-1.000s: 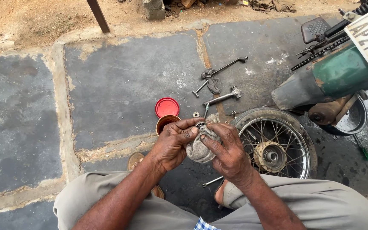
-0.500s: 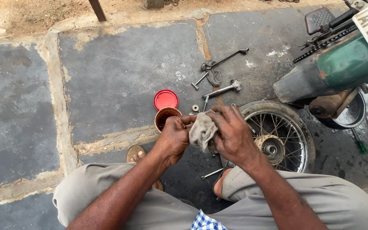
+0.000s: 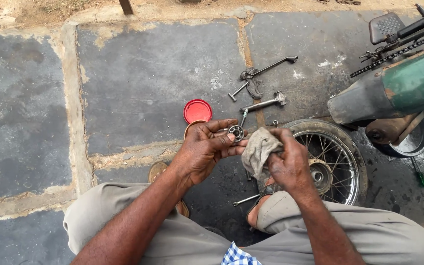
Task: Apply grease to a wheel bearing and reinstall it into a motorcycle wheel hub.
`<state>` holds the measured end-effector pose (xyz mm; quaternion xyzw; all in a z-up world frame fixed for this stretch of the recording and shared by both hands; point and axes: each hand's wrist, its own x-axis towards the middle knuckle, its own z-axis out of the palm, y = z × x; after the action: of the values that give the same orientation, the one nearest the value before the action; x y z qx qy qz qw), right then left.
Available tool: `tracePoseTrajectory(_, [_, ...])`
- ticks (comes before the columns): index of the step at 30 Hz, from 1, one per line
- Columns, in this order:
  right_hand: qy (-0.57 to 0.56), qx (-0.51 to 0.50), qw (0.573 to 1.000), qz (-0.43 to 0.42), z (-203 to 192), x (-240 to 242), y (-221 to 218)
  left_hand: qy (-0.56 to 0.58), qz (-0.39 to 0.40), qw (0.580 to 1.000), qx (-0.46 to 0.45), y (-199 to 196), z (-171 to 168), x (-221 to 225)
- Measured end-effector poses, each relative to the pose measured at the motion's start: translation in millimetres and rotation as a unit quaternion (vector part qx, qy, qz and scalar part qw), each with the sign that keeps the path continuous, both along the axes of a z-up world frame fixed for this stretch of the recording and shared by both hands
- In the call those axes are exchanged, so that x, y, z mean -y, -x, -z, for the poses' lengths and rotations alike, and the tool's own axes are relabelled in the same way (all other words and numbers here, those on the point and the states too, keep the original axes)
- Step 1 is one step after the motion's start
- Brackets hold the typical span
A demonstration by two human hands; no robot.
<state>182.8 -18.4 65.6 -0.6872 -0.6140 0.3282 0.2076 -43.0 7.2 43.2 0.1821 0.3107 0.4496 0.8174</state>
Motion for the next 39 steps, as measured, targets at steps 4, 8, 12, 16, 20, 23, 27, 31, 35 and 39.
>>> tracePoseTrajectory(4, [-0.054,-0.029,0.997,0.039,-25.3,-8.7,10.2,0.033,0.023,0.998,0.055,0.2,5.3,-2.3])
tracePoseTrajectory(8, [-0.167,0.152,0.966,-0.130,-29.7,-2.3,21.7,0.022,0.051,0.996,0.071,-9.7,22.4,0.5])
tracePoseTrajectory(12, [-0.086,0.148,0.961,-0.216,-39.7,5.6,21.3,-0.019,0.064,0.997,0.032,-10.1,28.8,6.1])
tracePoseTrajectory(16, [-0.088,0.097,0.962,-0.241,-53.1,11.5,38.7,-0.015,0.068,0.997,0.032,-7.7,24.5,7.5])
tracePoseTrajectory(20, [-0.239,0.113,0.945,-0.194,-27.3,14.1,36.6,-0.019,0.060,0.998,0.018,-11.3,26.8,4.8])
tracePoseTrajectory(23, [-0.276,0.153,0.915,-0.251,-34.5,12.5,35.8,-0.022,0.051,0.998,0.009,-7.8,24.7,7.0])
tracePoseTrajectory(27, [-0.308,0.217,0.853,-0.361,-43.9,5.4,22.4,-0.015,0.063,0.998,0.028,-6.6,27.0,9.0])
tracePoseTrajectory(31, [-0.297,0.247,0.822,-0.419,-54.5,1.0,11.4,0.003,0.081,0.995,0.052,-6.1,26.7,10.5])
tracePoseTrajectory(35, [-0.288,0.281,0.783,-0.474,-68.5,-0.3,8.5,0.024,0.097,0.992,0.072,-4.3,24.1,9.1])
tracePoseTrajectory(39, [-0.295,0.249,0.817,-0.428,-74.8,-5.3,-4.1,0.025,0.111,0.989,0.094,0.7,18.8,6.4])
